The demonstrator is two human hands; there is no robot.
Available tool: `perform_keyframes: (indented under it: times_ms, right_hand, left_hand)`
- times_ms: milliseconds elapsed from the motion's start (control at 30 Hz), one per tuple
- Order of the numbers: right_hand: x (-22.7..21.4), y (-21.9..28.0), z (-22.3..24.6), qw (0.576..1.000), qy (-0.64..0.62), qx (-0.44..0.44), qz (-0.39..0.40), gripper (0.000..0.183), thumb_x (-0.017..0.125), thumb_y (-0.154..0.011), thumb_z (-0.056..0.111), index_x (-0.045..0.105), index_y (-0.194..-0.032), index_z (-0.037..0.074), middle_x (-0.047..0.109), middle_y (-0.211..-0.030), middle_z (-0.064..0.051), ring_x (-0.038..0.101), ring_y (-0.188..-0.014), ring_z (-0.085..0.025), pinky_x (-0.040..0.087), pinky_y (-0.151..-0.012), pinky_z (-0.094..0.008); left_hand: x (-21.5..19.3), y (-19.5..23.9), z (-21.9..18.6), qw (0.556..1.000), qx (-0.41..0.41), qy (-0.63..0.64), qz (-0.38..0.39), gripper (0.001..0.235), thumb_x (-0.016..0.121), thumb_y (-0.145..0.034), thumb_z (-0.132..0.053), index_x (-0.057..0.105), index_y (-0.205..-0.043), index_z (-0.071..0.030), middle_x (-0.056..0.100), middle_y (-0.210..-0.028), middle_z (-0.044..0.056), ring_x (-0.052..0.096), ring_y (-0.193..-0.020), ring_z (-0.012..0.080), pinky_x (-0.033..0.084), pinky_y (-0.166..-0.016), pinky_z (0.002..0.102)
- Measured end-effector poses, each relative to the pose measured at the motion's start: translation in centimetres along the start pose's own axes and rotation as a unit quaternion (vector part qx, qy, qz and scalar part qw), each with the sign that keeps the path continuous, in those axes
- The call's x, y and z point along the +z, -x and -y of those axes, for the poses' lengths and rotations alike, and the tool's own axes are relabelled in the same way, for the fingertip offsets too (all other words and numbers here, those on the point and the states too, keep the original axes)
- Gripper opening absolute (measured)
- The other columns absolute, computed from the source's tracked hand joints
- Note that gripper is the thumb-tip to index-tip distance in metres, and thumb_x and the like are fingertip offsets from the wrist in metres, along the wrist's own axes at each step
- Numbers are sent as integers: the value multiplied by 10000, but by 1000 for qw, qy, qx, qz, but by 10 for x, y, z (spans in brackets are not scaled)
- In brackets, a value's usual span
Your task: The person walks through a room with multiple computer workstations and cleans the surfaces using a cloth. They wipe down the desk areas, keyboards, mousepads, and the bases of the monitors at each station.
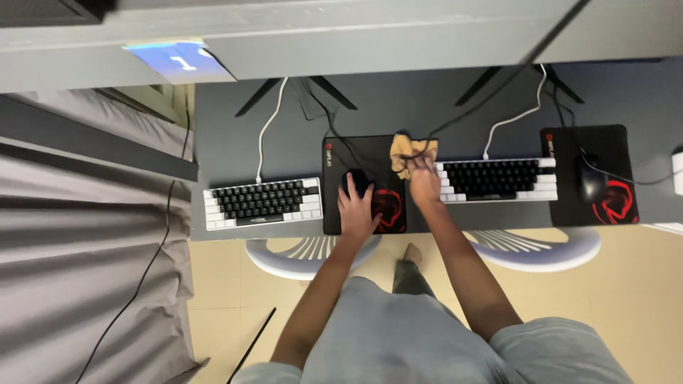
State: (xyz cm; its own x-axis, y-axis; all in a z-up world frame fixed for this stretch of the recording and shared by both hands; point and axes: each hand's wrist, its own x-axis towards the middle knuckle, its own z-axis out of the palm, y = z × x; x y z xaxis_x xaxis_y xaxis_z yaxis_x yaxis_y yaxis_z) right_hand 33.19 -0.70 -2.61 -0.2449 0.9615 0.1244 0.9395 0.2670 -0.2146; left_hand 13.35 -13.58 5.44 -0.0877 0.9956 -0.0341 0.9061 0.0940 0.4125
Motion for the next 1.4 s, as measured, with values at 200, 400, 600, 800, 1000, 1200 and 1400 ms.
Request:
perform_keyframes:
  times_ms: [200, 400, 600, 800, 1000, 1200, 1400]
  right_hand:
    - [-43, 37, 17, 995, -59, -73, -40, 450, 605, -831, -14, 700, -1247, 128, 609, -1427, -98, 507, -1351, -348, 448, -1132, -425]
    - [-67, 68, 15, 986, -157, -60, 13, 489, 601, -830, -54, 658, -1294, 89, 602, -1425, -139, 493, -1352, -400, 441, -1099, -440]
    - [-88, 99, 17, 974, -220, -45, 38, 494, 614, -848, -52, 651, -1320, 86, 597, -1404, -152, 494, -1346, -402, 440, -1100, -460]
    - [-94, 116, 18, 967, -253, -18, 26, 472, 595, -824, -70, 647, -1278, 51, 596, -1417, -164, 497, -1353, -390, 439, -1102, -451]
    - [-101, 128, 15, 953, -303, -15, 13, 432, 580, -856, -66, 634, -1276, 17, 619, -1389, -183, 522, -1346, -412, 453, -1096, -450]
    - [-29, 144, -27, 950, -277, 130, 60, 279, 607, -1004, 170, 660, -1230, 16, 682, -1222, -251, 644, -1143, -429, 528, -988, -455]
    - [5, 147, -25, 726, -579, 323, 182, 377, 493, -1078, 270, 666, -1225, -30, 705, -1136, -185, 704, -985, -261, 545, -886, -399]
  left_hand:
    - [-29, 11, -25, 992, 51, -56, 104, 1146, 978, -492, -518, 454, -1475, -251, 29, -1631, 250, 203, -1441, 575, 288, -1123, 681]
    - [-6, 21, -11, 990, 129, -34, 37, 977, 960, -514, -499, 590, -1401, -322, 91, -1670, 169, 257, -1442, 536, 271, -1134, 694]
    - [35, 19, 24, 982, 183, -2, -37, 610, 942, -666, -472, 701, -1202, -311, 156, -1731, 114, 303, -1482, 486, 289, -1181, 662]
    - [-11, 15, 7, 985, 163, 28, 47, 684, 949, -531, -430, 726, -1138, -207, 154, -1635, 162, 265, -1421, 532, 246, -1113, 714]
    - [20, 16, 27, 982, 187, 19, -1, 510, 936, -647, -433, 741, -1091, -274, 194, -1721, 95, 316, -1486, 479, 289, -1197, 672]
    - [-1, 14, 16, 980, 191, 32, 38, 629, 949, -561, -448, 736, -1107, -220, 155, -1653, 157, 279, -1428, 540, 259, -1139, 719]
    - [0, 16, 19, 977, 208, 29, 19, 624, 954, -606, -452, 725, -1138, -220, 145, -1682, 160, 275, -1446, 540, 267, -1143, 715]
